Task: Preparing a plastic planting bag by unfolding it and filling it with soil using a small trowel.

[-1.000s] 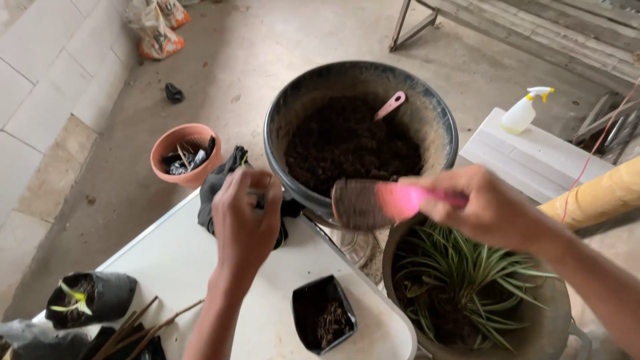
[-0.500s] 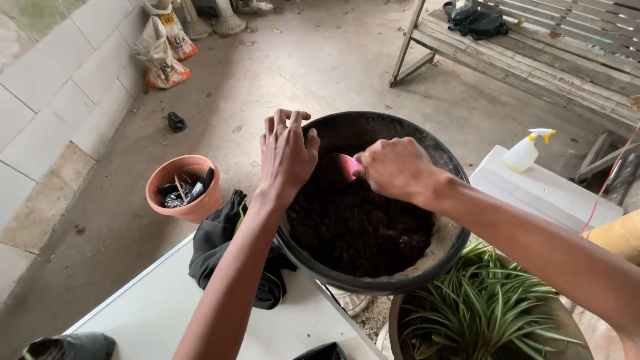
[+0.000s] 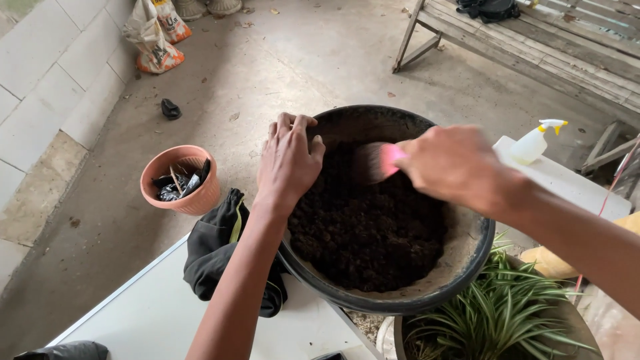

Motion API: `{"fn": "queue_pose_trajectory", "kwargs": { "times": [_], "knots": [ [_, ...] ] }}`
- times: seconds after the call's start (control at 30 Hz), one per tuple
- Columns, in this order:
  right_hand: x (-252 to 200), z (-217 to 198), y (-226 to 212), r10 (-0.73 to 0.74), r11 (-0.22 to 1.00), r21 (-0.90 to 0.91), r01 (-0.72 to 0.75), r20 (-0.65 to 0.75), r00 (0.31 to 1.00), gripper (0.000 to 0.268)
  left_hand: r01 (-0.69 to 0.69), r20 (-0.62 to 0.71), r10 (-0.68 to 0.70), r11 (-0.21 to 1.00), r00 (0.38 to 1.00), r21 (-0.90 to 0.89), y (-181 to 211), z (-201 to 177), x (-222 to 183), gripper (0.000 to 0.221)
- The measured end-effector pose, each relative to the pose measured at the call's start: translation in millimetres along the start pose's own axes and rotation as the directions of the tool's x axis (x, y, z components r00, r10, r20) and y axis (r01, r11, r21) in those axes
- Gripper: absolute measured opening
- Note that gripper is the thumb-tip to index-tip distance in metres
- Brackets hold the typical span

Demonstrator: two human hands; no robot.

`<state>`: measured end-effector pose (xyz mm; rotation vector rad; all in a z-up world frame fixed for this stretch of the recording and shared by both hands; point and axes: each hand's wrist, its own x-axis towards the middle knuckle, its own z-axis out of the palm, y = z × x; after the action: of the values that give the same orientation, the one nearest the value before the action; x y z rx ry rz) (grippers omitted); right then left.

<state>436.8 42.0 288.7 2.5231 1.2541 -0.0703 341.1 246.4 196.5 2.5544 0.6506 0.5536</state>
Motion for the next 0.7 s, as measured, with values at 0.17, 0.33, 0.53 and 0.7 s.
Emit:
{"fn": "queue_pose_trajectory", "kwargs": {
  "times": [0.17, 0.33, 0.53, 0.7],
  "knots": [
    [3, 22, 11, 0.009, 0.985, 0.170, -0.030, 0.120, 0.993, 0.042, -0.013, 0.004, 0.013, 0.999, 1.000, 0.034, -1, 0, 2, 0.036],
    [-19, -24, 36, 0.256, 0.967, -0.107, -0.233, 0.366, 0.895, 0.050, -0.023, -0.034, 0.022, 0.999, 0.999, -0.028, 3, -2, 4, 0.037],
    [-30, -15, -3, -0.006, 0.974, 0.225, -0.012, 0.083, 0.997, 0.039, 0.002, -0.006, -0.002, 1.000, 1.000, -0.002, 3, -1, 2, 0.036],
    [-16, 31, -23, -0.189, 0.951, 0.273, 0.144, 0.145, 0.971, 0.042, -0.013, -0.011, 0.013, 1.000, 1.000, -0.021, 3, -4, 2, 0.034]
  ]
}}
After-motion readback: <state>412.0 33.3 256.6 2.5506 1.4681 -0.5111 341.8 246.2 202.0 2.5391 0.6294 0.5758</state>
